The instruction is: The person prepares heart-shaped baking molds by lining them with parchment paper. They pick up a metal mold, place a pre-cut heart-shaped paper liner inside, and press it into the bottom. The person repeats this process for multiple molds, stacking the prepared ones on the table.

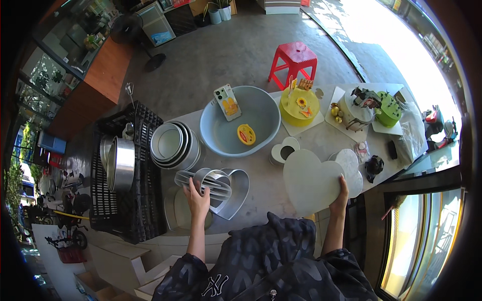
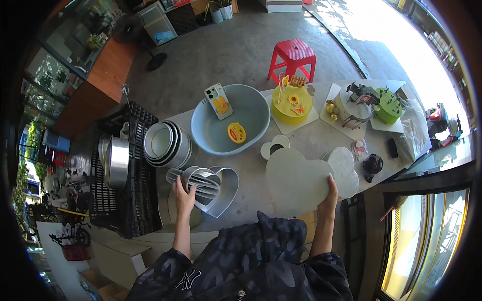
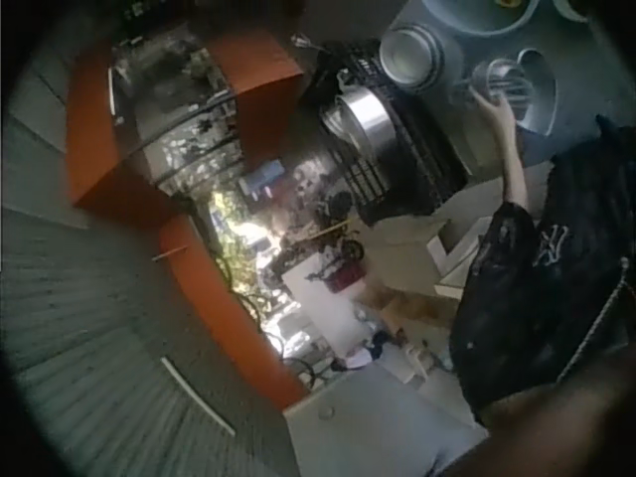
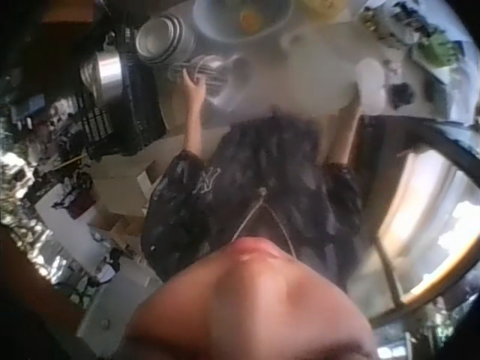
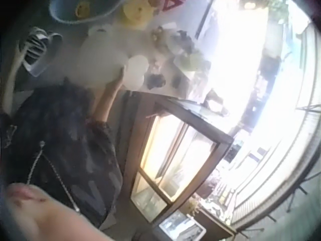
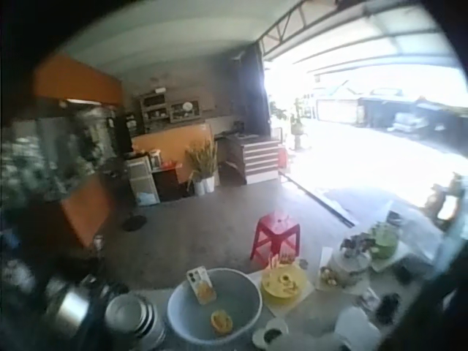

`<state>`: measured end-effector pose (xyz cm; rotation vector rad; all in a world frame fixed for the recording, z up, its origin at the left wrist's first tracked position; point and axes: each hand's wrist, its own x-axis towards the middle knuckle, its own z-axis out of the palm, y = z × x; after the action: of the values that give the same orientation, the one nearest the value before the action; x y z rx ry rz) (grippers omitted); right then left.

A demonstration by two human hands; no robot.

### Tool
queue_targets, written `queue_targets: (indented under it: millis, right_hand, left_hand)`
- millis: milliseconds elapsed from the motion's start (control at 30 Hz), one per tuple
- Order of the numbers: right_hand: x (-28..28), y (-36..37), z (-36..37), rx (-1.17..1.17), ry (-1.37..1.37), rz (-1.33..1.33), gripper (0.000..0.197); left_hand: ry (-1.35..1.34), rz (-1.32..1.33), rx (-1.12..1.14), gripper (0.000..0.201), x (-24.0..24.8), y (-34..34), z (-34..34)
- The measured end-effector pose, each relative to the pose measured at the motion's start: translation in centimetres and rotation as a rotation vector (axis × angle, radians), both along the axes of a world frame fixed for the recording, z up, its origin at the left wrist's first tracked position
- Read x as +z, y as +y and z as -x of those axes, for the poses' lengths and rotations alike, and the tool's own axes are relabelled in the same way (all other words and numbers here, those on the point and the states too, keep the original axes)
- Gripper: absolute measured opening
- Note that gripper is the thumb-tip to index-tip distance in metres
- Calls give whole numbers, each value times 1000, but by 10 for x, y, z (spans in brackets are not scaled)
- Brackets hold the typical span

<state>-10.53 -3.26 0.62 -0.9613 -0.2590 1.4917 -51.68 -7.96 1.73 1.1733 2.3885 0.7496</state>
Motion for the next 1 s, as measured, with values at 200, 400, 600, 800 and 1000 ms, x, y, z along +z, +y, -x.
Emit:
queue_targets:
  millis: [200, 400, 600, 800, 1000]
  right_hand:
    - [-9, -6, 38, 162, 51, 49, 33]
    - [-17, -2, 89, 372, 61, 66, 33]
    - [-74, 40, 55, 400, -847, 210, 38]
    - [-110, 70, 34, 486, -1730, 454, 89]
    - [-141, 85, 22, 473, -1706, 605, 113]
  left_hand:
    - [66, -335, -281, 49, 45, 1, -49]
    - [-1011, -192, -220, 20, 30, -1, -90]
    - [-1007, -231, -79, 11, 2, -7, -76]
    - [-1059, -223, 18, 10, 3, -5, -69]
    - [-1095, -187, 34, 9, 8, -10, -75]
